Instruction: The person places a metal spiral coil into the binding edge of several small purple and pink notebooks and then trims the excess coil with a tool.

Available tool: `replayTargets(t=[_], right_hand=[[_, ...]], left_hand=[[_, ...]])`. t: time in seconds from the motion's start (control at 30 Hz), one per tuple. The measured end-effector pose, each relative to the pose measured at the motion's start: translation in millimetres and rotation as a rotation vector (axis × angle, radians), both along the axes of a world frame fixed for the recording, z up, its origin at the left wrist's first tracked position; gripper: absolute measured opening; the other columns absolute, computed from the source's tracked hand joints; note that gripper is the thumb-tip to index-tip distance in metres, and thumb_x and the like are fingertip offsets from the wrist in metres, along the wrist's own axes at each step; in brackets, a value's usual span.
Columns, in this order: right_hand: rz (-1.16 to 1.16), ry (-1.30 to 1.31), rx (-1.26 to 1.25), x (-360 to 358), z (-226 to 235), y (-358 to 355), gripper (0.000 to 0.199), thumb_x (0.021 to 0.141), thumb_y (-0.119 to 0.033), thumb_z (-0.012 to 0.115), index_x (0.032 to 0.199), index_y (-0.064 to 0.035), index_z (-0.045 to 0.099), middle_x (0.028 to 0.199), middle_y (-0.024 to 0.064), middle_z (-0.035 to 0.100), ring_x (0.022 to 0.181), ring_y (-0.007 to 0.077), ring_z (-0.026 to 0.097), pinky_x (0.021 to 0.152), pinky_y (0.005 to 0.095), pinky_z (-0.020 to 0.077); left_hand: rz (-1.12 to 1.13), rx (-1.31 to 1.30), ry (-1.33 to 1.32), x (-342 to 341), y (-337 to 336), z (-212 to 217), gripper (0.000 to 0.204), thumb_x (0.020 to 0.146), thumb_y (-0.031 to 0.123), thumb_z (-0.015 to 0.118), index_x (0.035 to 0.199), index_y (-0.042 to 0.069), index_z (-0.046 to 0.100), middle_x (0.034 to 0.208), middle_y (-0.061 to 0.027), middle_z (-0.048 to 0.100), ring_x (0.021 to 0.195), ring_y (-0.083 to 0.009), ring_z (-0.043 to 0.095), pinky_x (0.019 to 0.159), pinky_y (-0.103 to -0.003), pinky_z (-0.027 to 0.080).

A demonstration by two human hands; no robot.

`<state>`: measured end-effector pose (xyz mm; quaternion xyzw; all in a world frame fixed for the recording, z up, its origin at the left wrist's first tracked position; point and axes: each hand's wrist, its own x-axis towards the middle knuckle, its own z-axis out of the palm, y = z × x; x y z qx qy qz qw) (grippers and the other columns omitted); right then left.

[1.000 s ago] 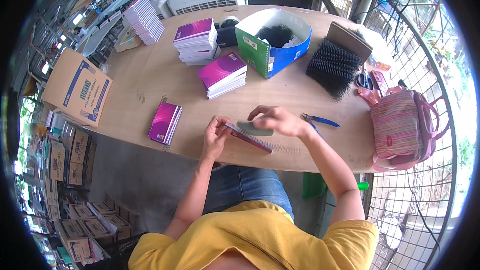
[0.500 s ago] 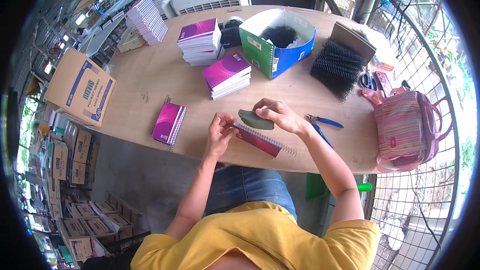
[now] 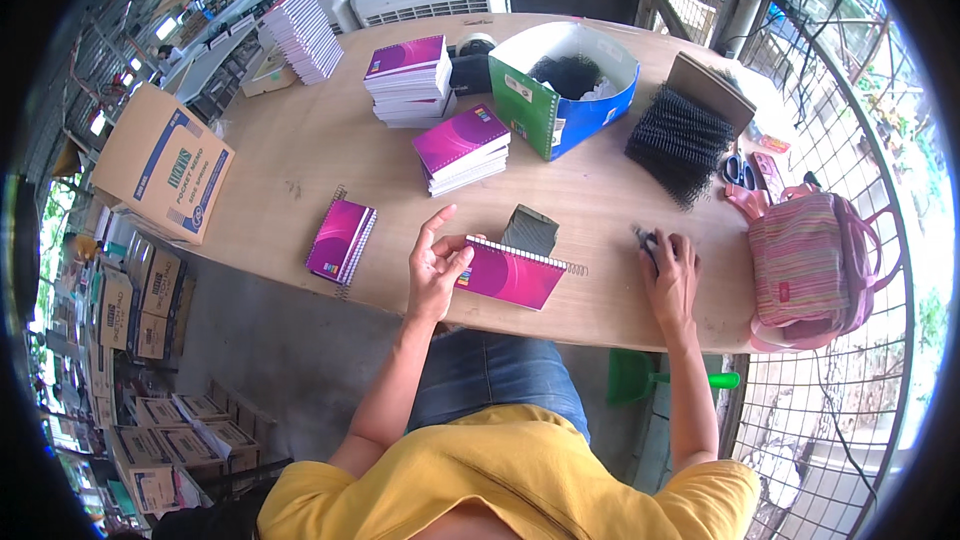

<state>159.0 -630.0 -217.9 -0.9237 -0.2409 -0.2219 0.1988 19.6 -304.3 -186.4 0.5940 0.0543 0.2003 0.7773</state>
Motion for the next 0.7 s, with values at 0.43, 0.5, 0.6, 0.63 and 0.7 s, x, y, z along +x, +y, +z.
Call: replayTargets(t=[0.43,0.5,0.6,0.63,0.7], right_hand=[[0.918,-0.567,-0.167,-11.3,145.9,139.8,0.029,0.073,-0.023,0.072,0.1,-0.0101,0.074,0.105,-0.001,0.062,0.106,0.0183,0.06,0.107,0.0521,0.0388],[0.964,-0.622,-0.211,-9.1,147.8,143.7,0.024,0.075,-0.021,0.07,0.096,-0.0098,0.074,0.104,-0.0008,0.062,0.106,0.0185,0.06,0.107,0.051,0.0392],[0.979,-0.642,-0.304,-7.1,143.3,143.6,0.02,0.074,-0.023,0.071,0.089,-0.01,0.074,0.102,0.0006,0.062,0.105,0.019,0.061,0.099,0.0495,0.0444],[0.98,-0.634,-0.344,-7.8,142.5,142.7,0.02,0.074,-0.023,0.071,0.089,-0.0101,0.074,0.102,0.0011,0.063,0.104,0.0194,0.061,0.097,0.0484,0.0465],[0.925,-0.305,-0.36,-13.2,139.4,141.0,0.02,0.077,-0.025,0.073,0.089,-0.0083,0.074,0.101,0.0042,0.066,0.099,0.0229,0.065,0.088,0.0455,0.0509]], left_hand=[[0.113,0.19,0.087,-9.8,-10.5,19.3,0.064,0.09,-0.001,0.067,0.146,0.009,0.037,0.094,-0.0058,0.07,0.08,-0.005,0.062,0.062,-0.018,0.045],[0.123,0.185,0.095,-10.2,-9.8,20.9,0.065,0.09,0.0,0.067,0.147,0.009,0.036,0.093,-0.0056,0.071,0.079,-0.0055,0.063,0.063,-0.018,0.046],[0.131,0.211,0.12,-12.3,-11.7,24.7,0.065,0.09,0.0,0.067,0.146,0.009,0.036,0.091,-0.0066,0.071,0.078,-0.0073,0.064,0.066,-0.021,0.049],[0.142,0.23,0.106,-12.2,-10.5,22.9,0.065,0.09,0.0,0.067,0.146,0.009,0.035,0.091,-0.0072,0.072,0.079,-0.008,0.065,0.068,-0.022,0.05],[0.168,0.269,0.079,-13.2,-7.9,20.5,0.066,0.09,0.0,0.067,0.147,0.009,0.035,0.09,-0.0084,0.072,0.08,-0.0095,0.067,0.07,-0.024,0.053]])
